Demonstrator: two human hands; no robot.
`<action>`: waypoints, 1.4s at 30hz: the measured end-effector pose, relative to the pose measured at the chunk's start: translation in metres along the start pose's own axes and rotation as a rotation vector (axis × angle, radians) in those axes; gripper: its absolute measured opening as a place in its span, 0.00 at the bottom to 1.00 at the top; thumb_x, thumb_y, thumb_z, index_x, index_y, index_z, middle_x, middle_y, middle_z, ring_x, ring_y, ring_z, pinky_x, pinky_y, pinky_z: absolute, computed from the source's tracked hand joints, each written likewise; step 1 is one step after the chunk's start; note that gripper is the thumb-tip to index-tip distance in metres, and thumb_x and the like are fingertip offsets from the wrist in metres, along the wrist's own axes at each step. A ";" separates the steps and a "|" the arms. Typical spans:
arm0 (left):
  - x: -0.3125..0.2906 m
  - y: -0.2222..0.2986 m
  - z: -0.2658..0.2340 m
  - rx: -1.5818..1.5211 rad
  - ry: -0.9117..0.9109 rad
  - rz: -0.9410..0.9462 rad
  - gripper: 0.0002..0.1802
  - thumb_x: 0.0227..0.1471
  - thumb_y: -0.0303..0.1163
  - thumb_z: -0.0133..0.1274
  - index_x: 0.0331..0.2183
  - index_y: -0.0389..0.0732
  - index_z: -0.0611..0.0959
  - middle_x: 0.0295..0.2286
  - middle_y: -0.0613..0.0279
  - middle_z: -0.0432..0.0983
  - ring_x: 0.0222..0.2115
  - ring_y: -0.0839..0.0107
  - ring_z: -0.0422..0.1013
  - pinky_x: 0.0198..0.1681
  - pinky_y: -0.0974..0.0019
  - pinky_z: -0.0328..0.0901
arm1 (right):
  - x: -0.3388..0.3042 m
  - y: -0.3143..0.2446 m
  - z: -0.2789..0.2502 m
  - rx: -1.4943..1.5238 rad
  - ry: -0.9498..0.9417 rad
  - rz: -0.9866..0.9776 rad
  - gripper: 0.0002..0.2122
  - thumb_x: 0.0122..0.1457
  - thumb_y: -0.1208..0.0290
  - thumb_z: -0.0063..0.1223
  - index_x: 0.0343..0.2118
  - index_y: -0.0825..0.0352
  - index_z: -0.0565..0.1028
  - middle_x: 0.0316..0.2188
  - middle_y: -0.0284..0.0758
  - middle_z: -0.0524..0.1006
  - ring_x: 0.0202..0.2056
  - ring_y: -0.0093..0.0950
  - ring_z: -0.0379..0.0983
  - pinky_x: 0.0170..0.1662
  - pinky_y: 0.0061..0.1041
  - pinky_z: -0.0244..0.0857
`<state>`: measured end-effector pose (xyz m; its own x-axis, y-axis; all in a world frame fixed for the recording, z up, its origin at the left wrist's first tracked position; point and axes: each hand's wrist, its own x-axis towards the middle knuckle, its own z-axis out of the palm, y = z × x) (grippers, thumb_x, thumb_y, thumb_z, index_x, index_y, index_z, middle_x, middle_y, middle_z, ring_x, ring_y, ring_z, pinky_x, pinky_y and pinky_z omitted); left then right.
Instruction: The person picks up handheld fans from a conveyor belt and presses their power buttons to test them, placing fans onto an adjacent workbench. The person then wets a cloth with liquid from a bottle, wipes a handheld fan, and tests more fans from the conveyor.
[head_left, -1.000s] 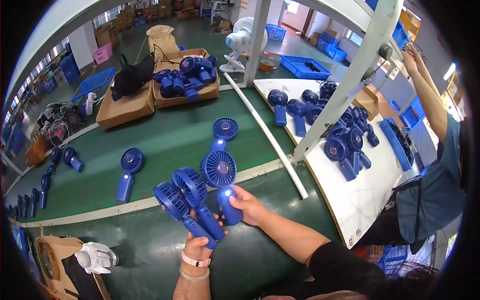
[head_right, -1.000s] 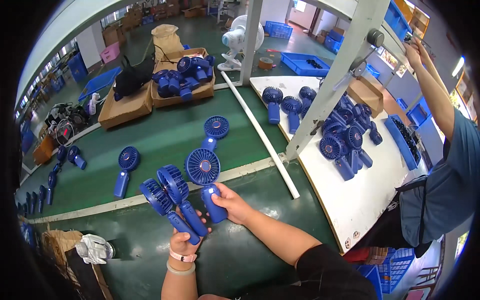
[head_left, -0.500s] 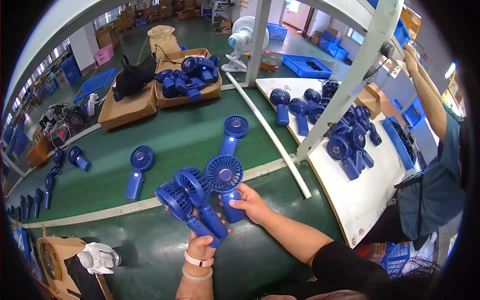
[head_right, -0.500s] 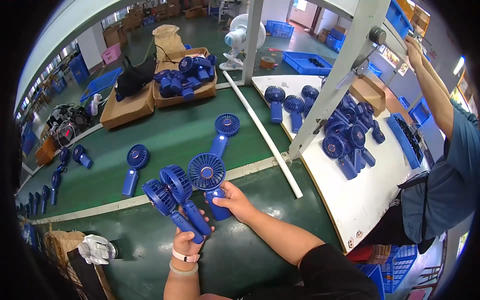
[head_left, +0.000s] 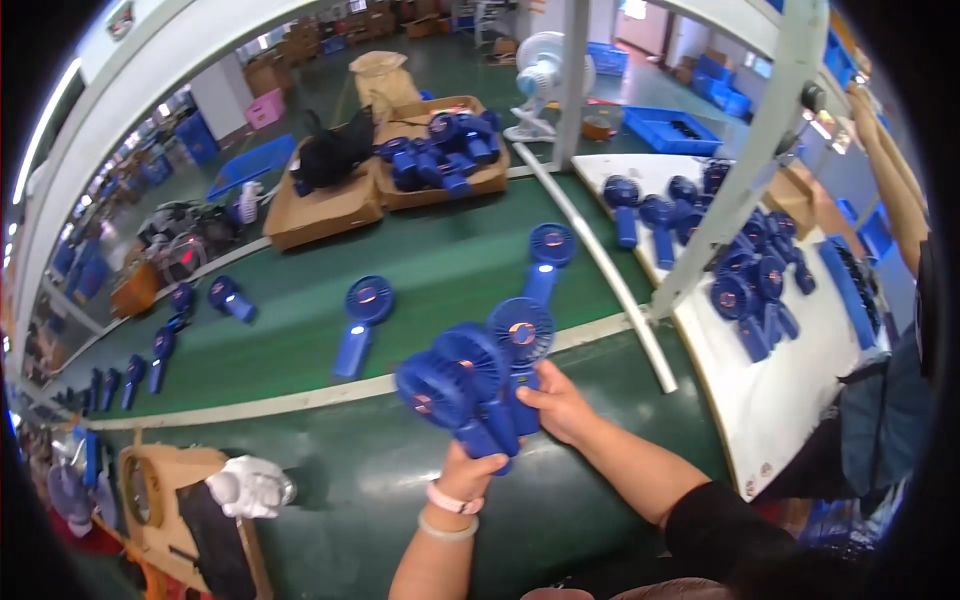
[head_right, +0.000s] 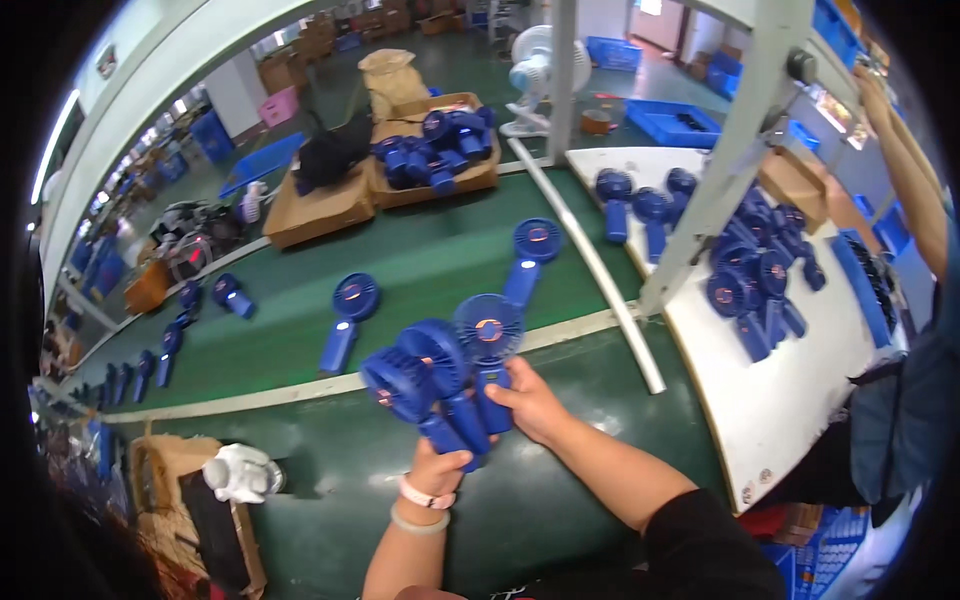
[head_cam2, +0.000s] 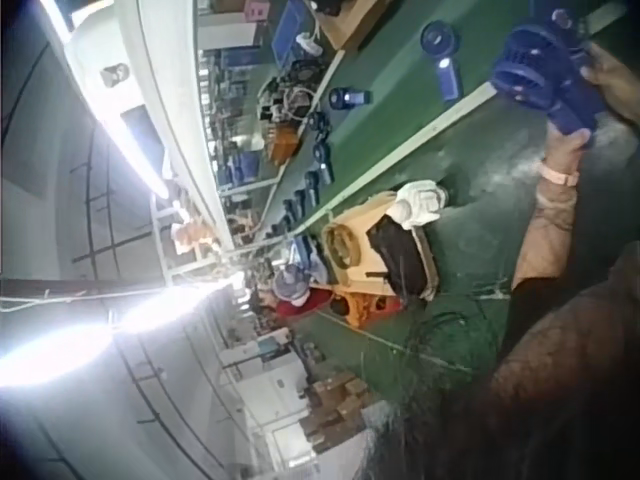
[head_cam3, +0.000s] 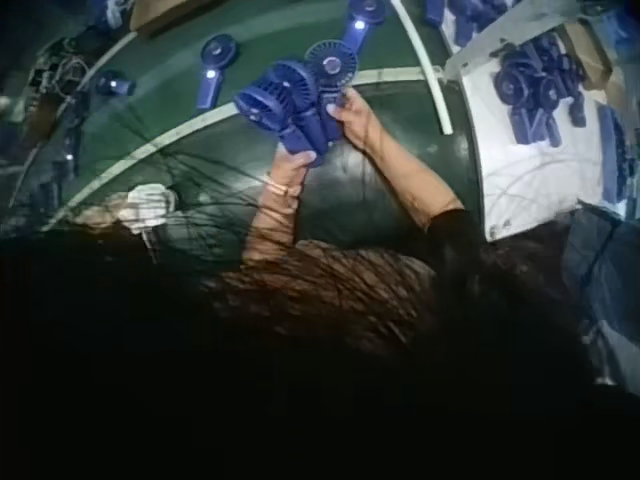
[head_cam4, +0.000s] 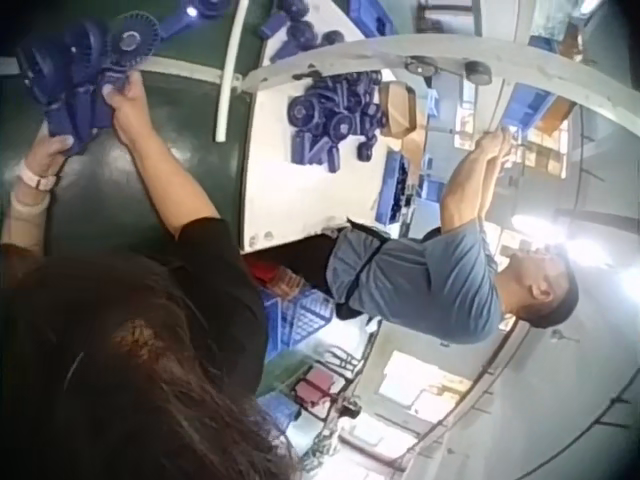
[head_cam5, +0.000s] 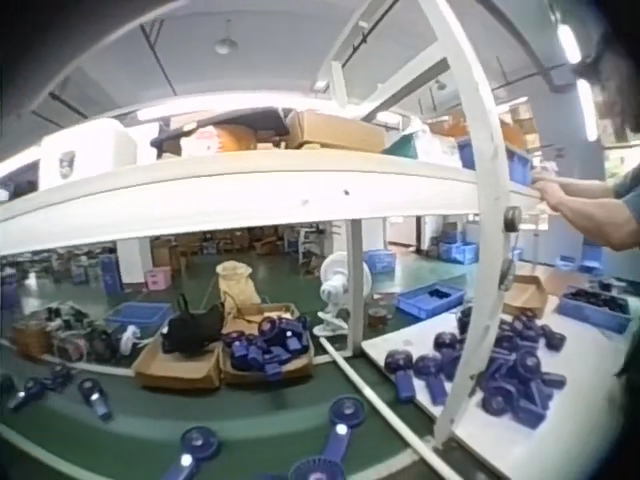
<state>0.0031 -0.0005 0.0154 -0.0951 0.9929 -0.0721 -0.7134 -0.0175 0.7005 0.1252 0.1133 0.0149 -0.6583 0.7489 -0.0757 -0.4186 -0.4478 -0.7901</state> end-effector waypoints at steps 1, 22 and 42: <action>0.003 -0.005 0.004 -0.014 0.017 0.014 0.37 0.31 0.22 0.61 0.47 0.36 0.67 0.38 0.58 0.71 0.37 0.63 0.71 0.44 0.64 0.65 | -0.004 -0.002 0.002 -0.007 0.008 -0.041 0.22 0.53 0.77 0.50 0.50 0.66 0.58 0.43 0.36 0.67 0.45 0.27 0.65 0.48 0.30 0.62; 0.005 -0.007 -0.001 0.133 -0.056 0.161 0.45 0.36 0.15 0.57 0.56 0.44 0.56 0.50 0.65 0.56 0.51 0.67 0.57 0.47 0.63 0.62 | -0.010 -0.009 -0.009 0.653 -0.447 0.317 0.38 0.43 0.46 0.55 0.51 0.70 0.61 0.50 0.48 0.64 0.51 0.42 0.62 0.55 0.40 0.55; 0.002 -0.004 -0.014 0.032 0.046 0.053 0.25 0.44 0.22 0.52 0.47 0.41 0.68 0.42 0.59 0.69 0.37 0.69 0.70 0.37 0.65 0.66 | -0.058 -0.075 -0.022 -0.141 -0.137 0.225 0.34 0.41 0.70 0.60 0.54 0.69 0.57 0.44 0.35 0.67 0.45 0.25 0.64 0.50 0.25 0.57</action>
<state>-0.0037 -0.0005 0.0023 -0.1645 0.9841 -0.0663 -0.6841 -0.0654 0.7264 0.2092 0.1141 0.0654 -0.8071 0.5612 -0.1835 -0.1678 -0.5160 -0.8400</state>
